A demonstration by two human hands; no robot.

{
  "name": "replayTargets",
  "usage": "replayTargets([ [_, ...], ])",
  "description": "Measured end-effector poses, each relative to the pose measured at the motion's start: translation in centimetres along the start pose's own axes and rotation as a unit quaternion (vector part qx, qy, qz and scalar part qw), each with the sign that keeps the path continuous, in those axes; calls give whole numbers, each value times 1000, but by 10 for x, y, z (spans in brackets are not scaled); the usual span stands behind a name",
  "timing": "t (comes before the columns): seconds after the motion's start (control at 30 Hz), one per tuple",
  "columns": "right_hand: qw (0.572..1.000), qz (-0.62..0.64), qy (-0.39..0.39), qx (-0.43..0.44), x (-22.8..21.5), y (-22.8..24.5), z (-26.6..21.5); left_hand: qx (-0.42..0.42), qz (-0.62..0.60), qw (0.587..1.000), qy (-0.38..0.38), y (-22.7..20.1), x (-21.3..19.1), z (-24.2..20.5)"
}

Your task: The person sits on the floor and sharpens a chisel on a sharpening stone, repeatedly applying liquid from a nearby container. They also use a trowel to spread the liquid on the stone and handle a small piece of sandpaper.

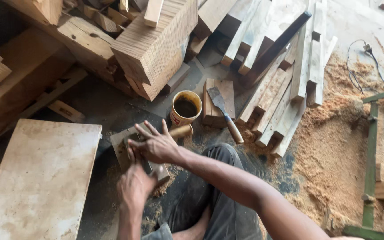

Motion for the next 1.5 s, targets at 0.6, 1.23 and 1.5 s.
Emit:
replayTargets([
  [0.6, 999, 0, -36, -27, 13, 18, -55, 6, -28, 1000, -6, -14, 10, -73],
  [1.23, 999, 12, -27, 34, -1, -19, 29, 60, -7, 996, -63, -10, -32, 23],
  [1.5, 999, 0, -47, 22, 9, -5, -3, 34, -10, 999, -40, -17, -15, -19],
])
Point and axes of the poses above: each hand's wrist, its own z-axis towards the middle knuckle, its own x-axis out of the palm, y = z × x, the point moved 9 cm from there along z, towards the middle knuckle, and after that the axes turned 1 degree about y, right-handed, at the moved point
